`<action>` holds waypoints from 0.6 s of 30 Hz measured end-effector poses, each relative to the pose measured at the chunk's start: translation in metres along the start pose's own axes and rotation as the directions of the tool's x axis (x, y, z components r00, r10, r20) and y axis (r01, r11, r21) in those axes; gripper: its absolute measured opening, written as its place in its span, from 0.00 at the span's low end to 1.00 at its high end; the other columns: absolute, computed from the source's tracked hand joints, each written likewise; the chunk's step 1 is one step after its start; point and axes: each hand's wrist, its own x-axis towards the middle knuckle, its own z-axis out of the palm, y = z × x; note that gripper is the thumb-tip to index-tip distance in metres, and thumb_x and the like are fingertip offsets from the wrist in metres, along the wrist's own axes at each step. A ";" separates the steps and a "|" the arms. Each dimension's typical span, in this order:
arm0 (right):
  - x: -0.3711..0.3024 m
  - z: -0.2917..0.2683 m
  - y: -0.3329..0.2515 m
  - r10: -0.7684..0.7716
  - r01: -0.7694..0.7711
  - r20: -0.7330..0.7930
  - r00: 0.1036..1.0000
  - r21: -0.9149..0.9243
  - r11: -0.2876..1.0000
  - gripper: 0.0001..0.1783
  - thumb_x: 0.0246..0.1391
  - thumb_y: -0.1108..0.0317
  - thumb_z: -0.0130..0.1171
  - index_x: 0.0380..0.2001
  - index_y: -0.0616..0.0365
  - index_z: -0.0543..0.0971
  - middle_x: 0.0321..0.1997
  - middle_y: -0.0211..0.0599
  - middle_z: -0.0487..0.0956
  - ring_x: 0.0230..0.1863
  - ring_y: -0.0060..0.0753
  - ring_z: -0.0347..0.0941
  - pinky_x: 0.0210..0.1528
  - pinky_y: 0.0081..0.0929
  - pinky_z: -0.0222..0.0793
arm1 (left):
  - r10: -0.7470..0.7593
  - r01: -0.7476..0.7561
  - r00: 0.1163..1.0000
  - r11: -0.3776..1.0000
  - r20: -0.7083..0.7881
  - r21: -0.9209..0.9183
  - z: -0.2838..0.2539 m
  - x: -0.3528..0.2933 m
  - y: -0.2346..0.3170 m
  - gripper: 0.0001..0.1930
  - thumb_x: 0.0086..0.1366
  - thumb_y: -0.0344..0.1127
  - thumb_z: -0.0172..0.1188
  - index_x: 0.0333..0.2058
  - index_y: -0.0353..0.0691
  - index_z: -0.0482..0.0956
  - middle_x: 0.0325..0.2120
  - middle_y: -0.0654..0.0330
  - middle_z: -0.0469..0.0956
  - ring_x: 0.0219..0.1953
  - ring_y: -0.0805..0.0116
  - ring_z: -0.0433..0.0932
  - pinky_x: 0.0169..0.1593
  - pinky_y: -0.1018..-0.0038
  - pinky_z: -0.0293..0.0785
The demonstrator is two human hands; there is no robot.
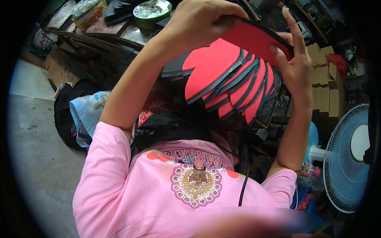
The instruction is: The person repeatedly picks up pink and black shoe insoles, aligns them, and presses them together by hand. They handle the insoles one at a time, stacking the assembled pairs on the table. The process continues throughout the clip without visible completion.
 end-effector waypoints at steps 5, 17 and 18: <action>-0.003 0.027 0.009 -0.039 0.074 -0.197 0.980 0.174 0.982 0.31 0.63 0.76 0.55 0.68 0.53 0.65 0.68 0.32 0.71 0.62 0.27 0.73 0.62 0.27 0.72 | -0.329 0.248 0.771 0.944 -0.546 -0.218 0.032 -0.005 0.001 0.20 0.56 0.28 0.66 0.49 0.35 0.79 0.43 0.51 0.80 0.47 0.56 0.76 0.53 0.67 0.73; -0.023 0.065 -0.038 0.257 -0.099 -0.153 0.954 0.649 0.754 0.19 0.66 0.59 0.58 0.55 0.55 0.80 0.50 0.29 0.81 0.36 0.17 0.71 0.44 0.18 0.67 | -0.465 0.568 0.778 0.232 0.422 -0.790 0.042 -0.062 0.015 0.18 0.68 0.38 0.63 0.50 0.31 0.77 0.41 0.57 0.83 0.41 0.70 0.84 0.41 0.71 0.84; -0.024 0.062 -0.034 0.223 -0.085 -0.132 0.966 0.650 0.755 0.19 0.66 0.61 0.59 0.56 0.56 0.79 0.47 0.28 0.81 0.34 0.15 0.69 0.41 0.16 0.66 | -0.462 0.569 0.777 0.225 0.427 -0.791 0.039 -0.062 0.013 0.18 0.68 0.38 0.63 0.51 0.31 0.77 0.41 0.57 0.83 0.41 0.70 0.84 0.41 0.71 0.84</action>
